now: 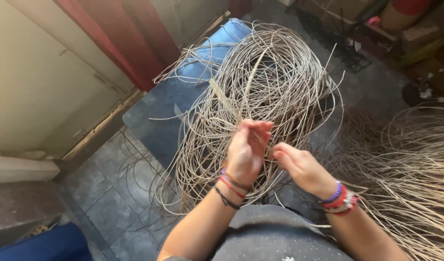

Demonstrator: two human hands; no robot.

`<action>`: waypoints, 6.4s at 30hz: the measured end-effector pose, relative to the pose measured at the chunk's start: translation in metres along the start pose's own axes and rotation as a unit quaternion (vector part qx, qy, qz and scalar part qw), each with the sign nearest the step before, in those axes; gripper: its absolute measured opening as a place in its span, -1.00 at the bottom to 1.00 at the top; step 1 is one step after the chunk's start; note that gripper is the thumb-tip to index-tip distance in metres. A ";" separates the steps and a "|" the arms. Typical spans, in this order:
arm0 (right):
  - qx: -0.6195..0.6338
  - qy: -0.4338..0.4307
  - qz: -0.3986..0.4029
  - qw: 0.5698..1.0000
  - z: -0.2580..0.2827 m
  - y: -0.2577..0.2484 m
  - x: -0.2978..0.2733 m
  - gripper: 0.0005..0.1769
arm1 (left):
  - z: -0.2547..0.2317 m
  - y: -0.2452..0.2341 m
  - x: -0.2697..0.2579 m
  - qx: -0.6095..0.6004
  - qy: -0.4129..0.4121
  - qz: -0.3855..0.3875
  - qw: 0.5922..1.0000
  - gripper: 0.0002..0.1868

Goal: Weaving natural straw fibers onto a large circular frame

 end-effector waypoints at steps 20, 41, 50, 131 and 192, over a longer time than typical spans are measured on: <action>-0.131 -0.006 0.081 0.988 -0.018 -0.025 -0.028 -0.74 | -0.053 -0.028 0.014 -0.021 0.029 -0.031 0.999 -0.60; -0.049 0.044 0.044 0.997 -0.069 -0.026 -0.045 -0.64 | -0.065 -0.072 0.040 -0.112 -0.027 -0.068 0.991 -0.74; -0.008 0.018 0.035 0.999 -0.015 -0.035 -0.040 -0.72 | -0.025 -0.048 0.004 0.071 -0.120 -0.050 0.989 -0.56; -0.006 0.319 -0.459 0.829 0.061 0.100 -0.384 -0.76 | 0.219 0.069 -0.187 0.243 -0.360 0.495 0.752 -0.43; -0.169 0.506 -0.405 0.742 0.107 0.139 -0.714 -0.80 | 0.343 0.086 -0.369 0.848 0.042 0.510 0.139 -0.71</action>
Point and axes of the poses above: each hand's wrist, its own x-axis towards the middle knuckle, its own y-axis out of the palm, z = x × y, the point moved 5 cm from there along x, towards the middle knuckle, and after that the axes turned 10 degrees about -y, right-handed, at the moved point
